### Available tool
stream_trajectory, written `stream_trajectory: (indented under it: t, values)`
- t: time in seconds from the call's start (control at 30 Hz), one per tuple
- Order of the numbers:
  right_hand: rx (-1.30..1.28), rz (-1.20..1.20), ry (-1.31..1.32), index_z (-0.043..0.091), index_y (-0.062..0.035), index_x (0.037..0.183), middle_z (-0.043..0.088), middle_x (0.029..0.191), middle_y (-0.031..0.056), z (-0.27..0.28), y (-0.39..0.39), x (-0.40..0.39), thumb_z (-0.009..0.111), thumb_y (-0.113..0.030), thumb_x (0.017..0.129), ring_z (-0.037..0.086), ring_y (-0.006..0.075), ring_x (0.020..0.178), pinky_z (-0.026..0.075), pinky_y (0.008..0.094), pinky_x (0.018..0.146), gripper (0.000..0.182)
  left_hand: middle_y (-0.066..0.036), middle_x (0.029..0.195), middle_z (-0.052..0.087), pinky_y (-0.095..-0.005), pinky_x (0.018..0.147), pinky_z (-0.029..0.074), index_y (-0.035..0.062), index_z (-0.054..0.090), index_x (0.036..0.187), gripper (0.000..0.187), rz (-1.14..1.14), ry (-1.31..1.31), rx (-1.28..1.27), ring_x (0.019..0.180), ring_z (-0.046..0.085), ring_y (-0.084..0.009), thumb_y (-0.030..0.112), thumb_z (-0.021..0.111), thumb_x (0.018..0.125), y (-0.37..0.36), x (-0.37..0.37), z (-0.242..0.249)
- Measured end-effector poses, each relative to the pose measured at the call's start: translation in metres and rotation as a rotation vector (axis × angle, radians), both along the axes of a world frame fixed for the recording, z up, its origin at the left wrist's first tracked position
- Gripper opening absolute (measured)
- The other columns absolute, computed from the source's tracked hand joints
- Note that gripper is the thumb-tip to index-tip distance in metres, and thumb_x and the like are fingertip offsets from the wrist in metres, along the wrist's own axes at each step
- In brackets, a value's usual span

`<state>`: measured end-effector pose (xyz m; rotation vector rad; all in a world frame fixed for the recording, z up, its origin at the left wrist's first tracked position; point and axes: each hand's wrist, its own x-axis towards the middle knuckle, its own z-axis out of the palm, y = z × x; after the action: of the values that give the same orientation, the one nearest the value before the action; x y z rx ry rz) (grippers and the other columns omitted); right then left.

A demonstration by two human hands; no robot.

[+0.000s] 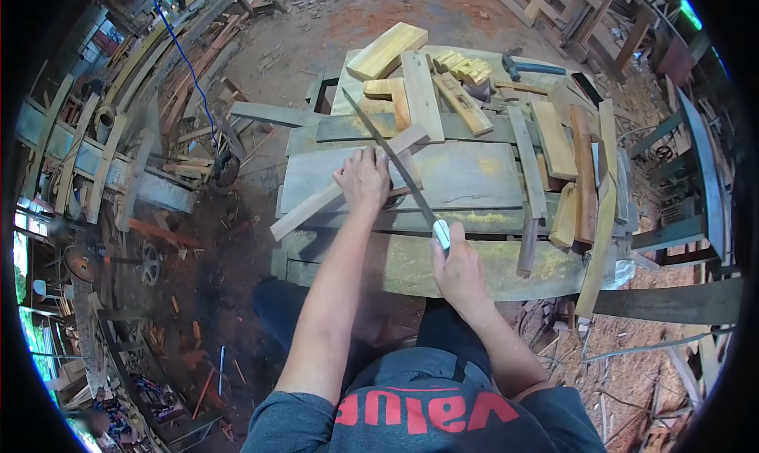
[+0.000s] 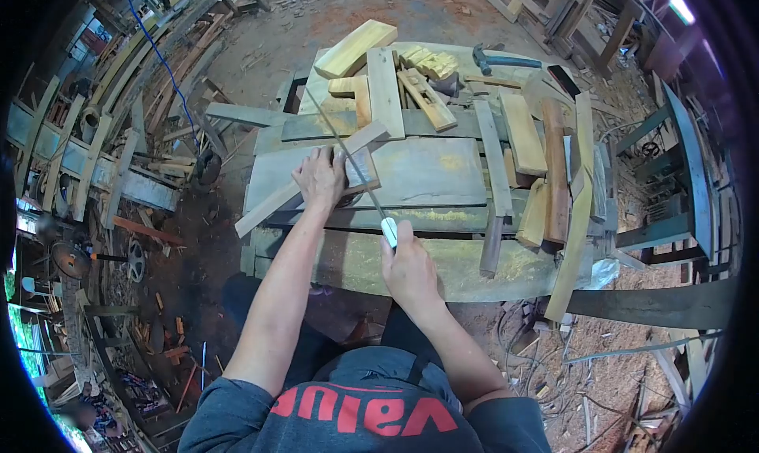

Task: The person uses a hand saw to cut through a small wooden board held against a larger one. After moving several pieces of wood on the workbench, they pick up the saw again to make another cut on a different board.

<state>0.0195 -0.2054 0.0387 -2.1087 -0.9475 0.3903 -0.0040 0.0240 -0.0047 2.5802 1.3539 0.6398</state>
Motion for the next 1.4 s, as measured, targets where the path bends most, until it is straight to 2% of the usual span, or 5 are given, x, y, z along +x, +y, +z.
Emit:
stream_trajectory:
  t: [0.3, 0.53, 0.8, 1.17, 1.4]
  values:
    - [0.057, 0.000, -0.054, 0.045, -0.0024, 0.103, 0.062, 0.083, 0.0289, -0.022, -0.011, -0.003, 0.060, -0.020, 0.095, 0.061, 0.0504, 0.077, 0.046, 0.0578, 0.065, 0.025, -0.013, 0.109, 0.062, -0.0527, 0.092, 0.039, 0.0114, 0.066, 0.109, 0.034, 0.009, 0.077, 0.048, 0.103, 0.060, -0.0342, 0.038, 0.051, 0.095, 0.007, 0.002, -0.018]
    - [0.115, 0.059, -0.065, 0.047, -0.0019, 0.103, 0.061, 0.082, 0.0296, -0.021, -0.020, -0.009, 0.060, -0.017, 0.095, 0.060, 0.0514, 0.076, 0.045, 0.0564, 0.065, 0.021, -0.011, 0.117, 0.056, -0.0491, 0.093, 0.035, 0.0124, 0.071, 0.104, 0.028, -0.003, -0.234, 0.182, 0.113, 0.050, -0.0308, 0.034, 0.061, 0.089, -0.008, -0.016, -0.017]
    - [0.098, 0.079, -0.106, 0.046, 0.0005, 0.107, 0.060, 0.081, 0.0263, -0.029, -0.020, -0.011, 0.057, -0.013, 0.096, 0.059, 0.0495, 0.074, 0.043, 0.0527, 0.061, 0.021, -0.008, 0.103, 0.063, -0.0487, 0.094, 0.035, 0.0144, 0.067, 0.104, 0.028, 0.047, -0.124, -0.008, 0.107, 0.053, -0.0278, 0.037, 0.055, 0.093, -0.007, -0.013, -0.007]
    - [0.076, 0.035, -0.112, 0.047, 0.0002, 0.104, 0.060, 0.077, 0.0291, -0.023, -0.021, -0.012, 0.060, -0.016, 0.095, 0.059, 0.0514, 0.073, 0.043, 0.0568, 0.062, 0.023, -0.006, 0.108, 0.064, -0.0476, 0.091, 0.033, 0.0176, 0.068, 0.111, 0.032, -0.001, -0.069, -0.097, 0.109, 0.053, -0.0265, 0.040, 0.052, 0.095, -0.004, -0.019, -0.002]
    - [0.054, 0.043, -0.117, 0.047, -0.0002, 0.106, 0.060, 0.077, 0.0292, -0.018, -0.021, -0.012, 0.059, -0.016, 0.095, 0.059, 0.0509, 0.073, 0.043, 0.0568, 0.061, 0.023, -0.008, 0.111, 0.066, -0.0465, 0.095, 0.033, 0.0117, 0.062, 0.115, 0.036, -0.045, -0.225, -0.183, 0.114, 0.054, -0.0256, 0.034, 0.066, 0.087, -0.005, -0.023, 0.003]
